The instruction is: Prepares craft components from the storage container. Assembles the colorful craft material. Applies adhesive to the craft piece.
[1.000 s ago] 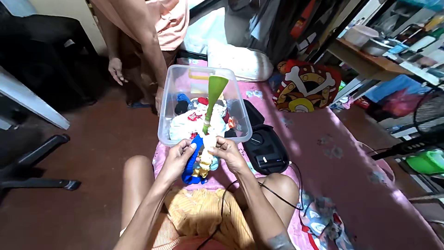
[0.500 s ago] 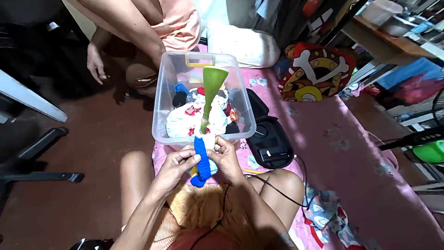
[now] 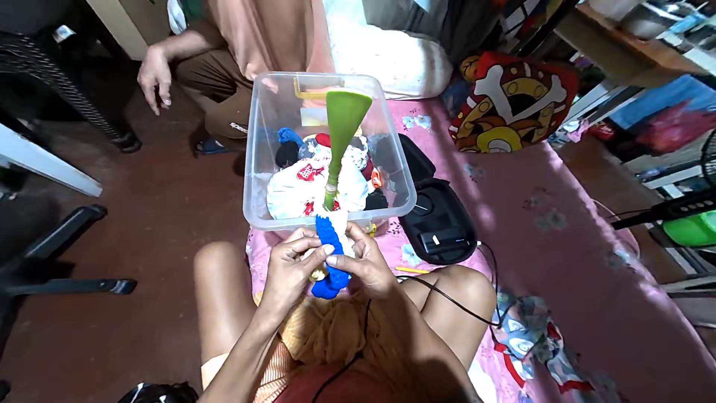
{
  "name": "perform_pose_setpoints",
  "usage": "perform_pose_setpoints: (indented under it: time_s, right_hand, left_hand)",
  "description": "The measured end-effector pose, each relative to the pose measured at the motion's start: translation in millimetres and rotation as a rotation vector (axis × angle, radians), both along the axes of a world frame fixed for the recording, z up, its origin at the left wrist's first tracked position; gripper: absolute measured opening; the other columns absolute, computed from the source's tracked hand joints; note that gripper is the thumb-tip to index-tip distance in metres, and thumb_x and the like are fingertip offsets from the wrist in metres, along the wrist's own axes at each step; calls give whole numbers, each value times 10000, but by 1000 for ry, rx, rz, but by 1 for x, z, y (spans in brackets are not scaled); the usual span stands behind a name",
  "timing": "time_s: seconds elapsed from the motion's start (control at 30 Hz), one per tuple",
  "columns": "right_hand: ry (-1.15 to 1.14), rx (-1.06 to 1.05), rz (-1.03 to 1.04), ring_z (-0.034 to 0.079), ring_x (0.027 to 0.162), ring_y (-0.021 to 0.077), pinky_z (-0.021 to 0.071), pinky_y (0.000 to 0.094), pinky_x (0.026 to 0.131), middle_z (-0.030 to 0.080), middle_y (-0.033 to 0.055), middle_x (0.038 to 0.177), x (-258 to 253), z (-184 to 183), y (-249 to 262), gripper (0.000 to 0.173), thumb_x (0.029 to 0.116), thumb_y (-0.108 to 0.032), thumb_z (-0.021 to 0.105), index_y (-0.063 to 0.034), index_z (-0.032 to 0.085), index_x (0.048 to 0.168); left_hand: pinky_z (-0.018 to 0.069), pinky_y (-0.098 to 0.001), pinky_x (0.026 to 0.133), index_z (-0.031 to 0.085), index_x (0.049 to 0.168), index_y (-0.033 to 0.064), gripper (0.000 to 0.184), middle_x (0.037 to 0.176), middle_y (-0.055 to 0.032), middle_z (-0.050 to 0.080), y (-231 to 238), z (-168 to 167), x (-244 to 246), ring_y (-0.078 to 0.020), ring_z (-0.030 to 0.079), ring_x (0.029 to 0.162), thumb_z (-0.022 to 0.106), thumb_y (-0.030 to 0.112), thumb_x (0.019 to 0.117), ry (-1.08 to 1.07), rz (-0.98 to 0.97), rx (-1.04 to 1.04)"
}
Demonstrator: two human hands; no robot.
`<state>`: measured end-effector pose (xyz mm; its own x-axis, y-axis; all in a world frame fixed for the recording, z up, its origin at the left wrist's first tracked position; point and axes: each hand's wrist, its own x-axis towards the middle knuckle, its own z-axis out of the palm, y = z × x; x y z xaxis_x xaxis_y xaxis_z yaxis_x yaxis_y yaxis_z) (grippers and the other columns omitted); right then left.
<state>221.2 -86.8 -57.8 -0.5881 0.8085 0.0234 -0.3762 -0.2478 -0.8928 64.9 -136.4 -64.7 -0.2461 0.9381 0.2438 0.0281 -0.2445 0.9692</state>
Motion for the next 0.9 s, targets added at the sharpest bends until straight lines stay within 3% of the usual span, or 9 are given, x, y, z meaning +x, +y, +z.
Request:
perform_pose_setpoints:
  time_s: [0.17, 0.27, 0.33, 0.43, 0.57, 0.67, 0.77, 0.83, 0.9]
  right_hand:
    - [172, -176, 85, 686, 833, 109, 588, 289, 742, 687, 73, 1098, 8, 1, 9, 502, 900, -56, 599, 6, 437, 1371]
    - [136, -169, 60, 683, 948, 122, 584, 299, 837, 650, 98, 1211, 13, 3, 17, 527, 919, -71, 575, 17, 426, 1416]
    - [105, -171, 12, 696, 941, 128, 590, 303, 843, 684, 97, 1136, 15, 6, 20, 383, 927, -56, 559, 22, 539, 1302]
    - [63, -161, 29, 695, 859, 88, 586, 266, 792, 717, 52, 981, 18, 6, 25, 229, 946, -42, 508, -8, 632, 1136]
    - [-6, -26, -24, 702, 853, 83, 595, 267, 801, 720, 62, 1035, 13, 1, 22, 262, 920, 6, 542, 31, 611, 1171]
    - [-157, 193, -121, 669, 964, 57, 563, 251, 909, 684, 86, 1111, 7, -3, 18, 282, 923, 46, 529, 95, 611, 1189]
    - [-199, 230, -190, 666, 972, 41, 558, 243, 921, 695, 86, 1097, 4, -4, 17, 263, 934, 59, 504, 102, 632, 1159]
    - [-185, 147, -193, 673, 925, 50, 574, 255, 868, 696, 59, 1057, 4, -2, 15, 298, 1002, -51, 422, 75, 626, 1179]
    - [-112, 108, -148, 678, 960, 72, 574, 287, 890, 708, 41, 1056, 7, -8, 16, 470, 1060, -367, 431, 36, 628, 1201]
  left_hand:
    - [593, -207, 750, 725, 1057, 56, 192, 987, 35, 734, -1, 5, -4, -47, 695, 849, 714, 32, 867, -164, -84, 16]
    - [555, -189, 622, 502, 1300, 41, 494, 887, 49, 666, 0, 10, -5, -45, 652, 714, 669, -23, 839, -183, -76, -65]
    - [532, -184, 606, 457, 1376, 26, 582, 860, 55, 643, 1, 13, -6, -36, 629, 694, 669, 9, 835, -123, -81, -122]
    - [553, -189, 659, 589, 1277, 5, 409, 917, 40, 679, 5, 16, -4, -34, 650, 753, 655, 50, 876, -64, -101, -126]
    - [490, -131, 580, 676, 1158, 44, 304, 780, 101, 628, 15, 16, 7, 30, 570, 634, 712, 162, 880, 15, 11, -85]
    - [450, -115, 534, 698, 1023, 80, 158, 668, 138, 573, 24, 15, 12, 54, 520, 556, 692, 116, 869, 14, 86, -57]
    - [510, -114, 608, 713, 921, 50, 85, 743, 99, 659, 26, 12, 16, 64, 594, 642, 631, 48, 899, 40, 141, 20]
    - [526, -119, 652, 713, 881, 29, 116, 792, 58, 688, 24, 8, 15, 61, 619, 700, 605, 47, 920, 116, 171, 59]
    - [524, -112, 669, 717, 872, 15, 148, 802, 26, 692, 22, 6, 14, 62, 621, 717, 585, 56, 925, 230, 210, 99]
